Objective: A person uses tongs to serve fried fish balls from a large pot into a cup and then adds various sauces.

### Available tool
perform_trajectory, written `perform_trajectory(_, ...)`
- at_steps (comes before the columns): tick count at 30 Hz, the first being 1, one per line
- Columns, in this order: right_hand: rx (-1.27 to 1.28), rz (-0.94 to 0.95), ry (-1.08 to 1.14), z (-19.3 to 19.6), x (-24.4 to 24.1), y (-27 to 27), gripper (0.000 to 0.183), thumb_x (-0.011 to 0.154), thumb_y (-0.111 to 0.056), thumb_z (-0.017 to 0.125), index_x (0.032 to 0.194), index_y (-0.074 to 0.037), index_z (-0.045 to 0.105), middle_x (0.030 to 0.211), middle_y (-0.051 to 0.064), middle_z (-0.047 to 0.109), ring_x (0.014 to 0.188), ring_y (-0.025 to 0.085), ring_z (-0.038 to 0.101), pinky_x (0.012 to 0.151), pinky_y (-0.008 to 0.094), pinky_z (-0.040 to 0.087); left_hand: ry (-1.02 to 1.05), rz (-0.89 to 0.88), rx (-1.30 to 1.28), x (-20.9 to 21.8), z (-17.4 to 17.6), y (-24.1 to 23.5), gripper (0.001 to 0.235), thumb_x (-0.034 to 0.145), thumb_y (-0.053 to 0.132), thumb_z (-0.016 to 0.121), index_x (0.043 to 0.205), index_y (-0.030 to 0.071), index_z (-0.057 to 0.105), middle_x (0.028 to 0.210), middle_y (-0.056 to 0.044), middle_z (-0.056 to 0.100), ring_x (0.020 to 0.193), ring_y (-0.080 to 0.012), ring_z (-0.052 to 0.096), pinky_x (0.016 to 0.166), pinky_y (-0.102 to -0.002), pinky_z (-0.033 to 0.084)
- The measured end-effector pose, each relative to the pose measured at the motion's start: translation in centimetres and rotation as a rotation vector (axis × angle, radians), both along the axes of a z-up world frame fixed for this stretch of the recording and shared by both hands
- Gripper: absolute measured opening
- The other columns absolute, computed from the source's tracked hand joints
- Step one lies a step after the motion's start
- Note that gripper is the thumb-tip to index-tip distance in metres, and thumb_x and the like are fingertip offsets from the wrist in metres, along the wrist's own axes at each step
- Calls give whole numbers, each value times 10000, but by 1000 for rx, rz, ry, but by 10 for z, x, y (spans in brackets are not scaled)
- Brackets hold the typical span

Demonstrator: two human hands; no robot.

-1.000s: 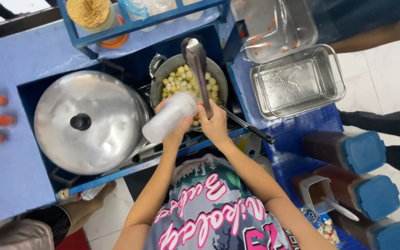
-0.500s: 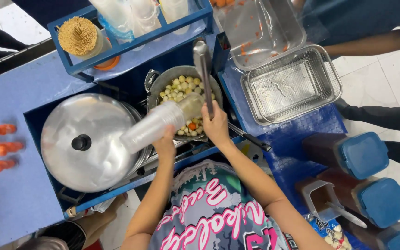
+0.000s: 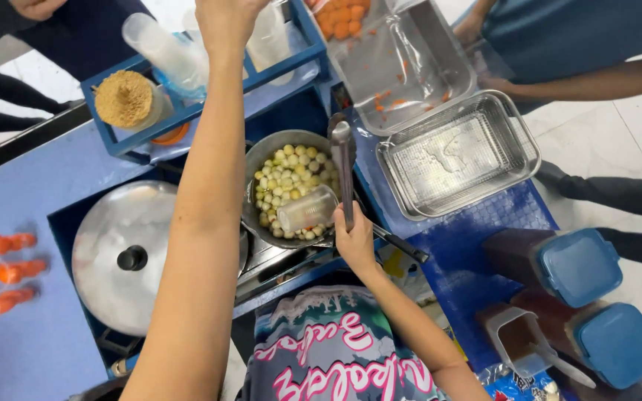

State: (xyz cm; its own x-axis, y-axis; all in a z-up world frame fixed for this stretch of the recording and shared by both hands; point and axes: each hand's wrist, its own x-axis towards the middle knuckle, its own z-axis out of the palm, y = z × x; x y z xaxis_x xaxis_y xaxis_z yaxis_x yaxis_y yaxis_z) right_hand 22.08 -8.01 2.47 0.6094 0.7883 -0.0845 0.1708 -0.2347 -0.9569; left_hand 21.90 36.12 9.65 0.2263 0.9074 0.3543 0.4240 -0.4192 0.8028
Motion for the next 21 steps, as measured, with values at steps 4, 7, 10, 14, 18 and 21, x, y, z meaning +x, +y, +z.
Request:
perform_trajectory(4, -52, 30, -56, -19, 11, -11, 223, 1080, -226, 509, 912, -106, 593, 586, 27, 546, 489, 138, 538, 459, 244, 455, 216, -51, 72, -9, -30, -20, 890, 816, 576, 1091, 1372, 138, 551, 1254, -141, 722, 1153, -400, 703, 1017, -515, 532)
perform_trajectory(7, -59, 58, -131, -17, 20, -12, 206, 1082, -210, 523, 904, -118, 570, 600, 33, 503, 498, 159, 526, 475, 254, 453, 329, -169, -152, -62, -9, -116, 932, 805, 634, 1028, 1419, 158, 513, 1312, -136, 682, 1224, -370, 658, 1061, -510, 499)
perform_trajectory(10, -44, 126, -199, -14, 19, 3, 209, 1098, -205, 512, 909, -123, 547, 634, 40, 464, 513, 180, 517, 512, 257, 468, 585, -448, -541, -107, 49, -217, 1077, 678, 651, 914, 1484, 96, 464, 1381, -225, 613, 1300, -432, 568, 1139, -532, 416)
perform_trajectory(14, -139, 361, -125, 9, 0, 17, 259, 1086, -319, 555, 1006, -80, 616, 746, 101, 588, 669, 276, 655, 602, 337, 513, 600, -593, -987, -173, 4, -296, 993, 748, 604, 803, 1536, 114, 448, 1404, -266, 596, 1306, -433, 574, 1116, -536, 454)
perform_trajectory(18, -385, 559, -191, 34, 15, 30, 621, 852, -550, 791, 1159, -77, 532, 870, 273, 670, 882, 518, 667, 771, 580, 494, 262, -292, -1034, -245, -27, -341, 980, 793, 519, 834, 1560, 128, 366, 1439, -294, 538, 1309, -469, 550, 1079, -555, 472)
perform_trajectory(21, -733, 752, -468, 57, 15, 38, 742, 999, -686, 479, 1256, 4, 569, 1098, 331, 701, 1010, 523, 692, 889, 615, 527, -12, -84, -993, -293, -53, -376, 940, 902, 376, 798, 1611, 88, 250, 1545, -381, 348, 1259, -503, 572, 1044, -599, 485)
